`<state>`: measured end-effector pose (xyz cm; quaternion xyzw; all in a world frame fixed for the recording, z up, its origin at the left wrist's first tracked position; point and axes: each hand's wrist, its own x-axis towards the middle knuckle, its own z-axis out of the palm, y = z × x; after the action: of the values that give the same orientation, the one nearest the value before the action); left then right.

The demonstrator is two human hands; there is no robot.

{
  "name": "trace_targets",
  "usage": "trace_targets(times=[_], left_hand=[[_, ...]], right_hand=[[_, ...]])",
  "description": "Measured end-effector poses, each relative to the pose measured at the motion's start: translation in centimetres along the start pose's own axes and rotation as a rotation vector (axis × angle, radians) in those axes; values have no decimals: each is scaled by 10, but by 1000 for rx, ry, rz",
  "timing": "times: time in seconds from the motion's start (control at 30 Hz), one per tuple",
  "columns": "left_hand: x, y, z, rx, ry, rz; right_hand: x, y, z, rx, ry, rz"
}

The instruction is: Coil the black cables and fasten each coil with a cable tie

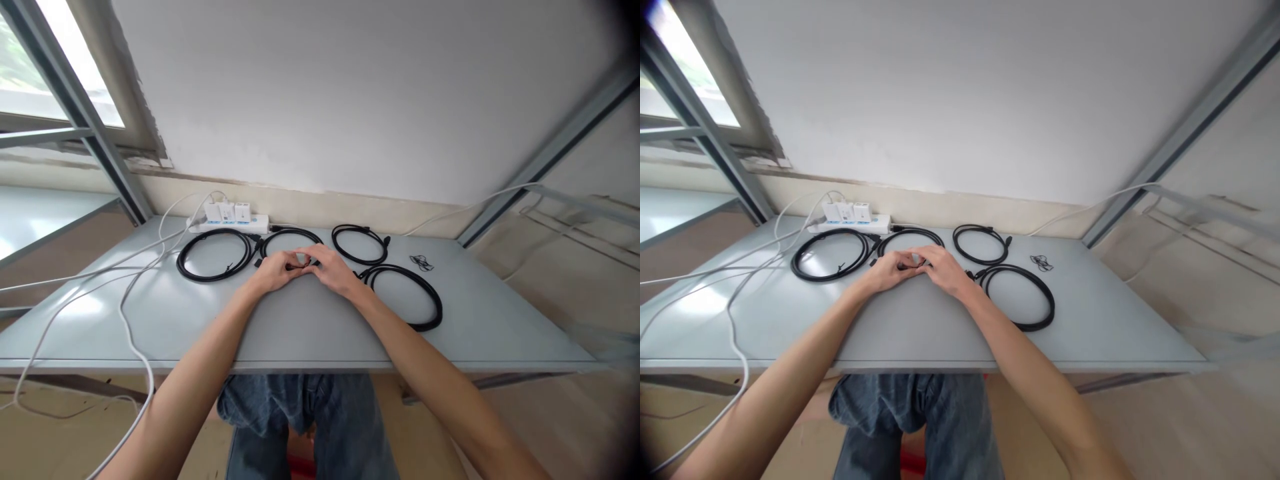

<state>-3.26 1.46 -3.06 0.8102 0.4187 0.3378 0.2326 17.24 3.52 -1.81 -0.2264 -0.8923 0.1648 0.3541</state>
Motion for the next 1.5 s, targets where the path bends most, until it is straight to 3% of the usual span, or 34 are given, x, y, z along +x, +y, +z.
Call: trace_targets(times=[0.2, 0.6, 0.73, 0.9, 1.17, 1.5], left_hand=[[0, 1, 0, -24, 16, 2], [-1, 2, 0, 108, -41, 18], [0, 0, 0, 75, -59, 46], [3, 1, 1, 33, 1, 16], [5, 8, 0, -91, 85, -29], [9, 1, -2, -158, 76, -69]], right_hand=[[1, -3, 2, 70, 4, 111], [3, -17, -4, 299, 17, 146], [2, -12, -7, 193, 70, 121], [0, -4, -4, 179, 38, 98], [-5, 11, 12, 304, 76, 296], [-5, 16, 15, 389, 64, 334]])
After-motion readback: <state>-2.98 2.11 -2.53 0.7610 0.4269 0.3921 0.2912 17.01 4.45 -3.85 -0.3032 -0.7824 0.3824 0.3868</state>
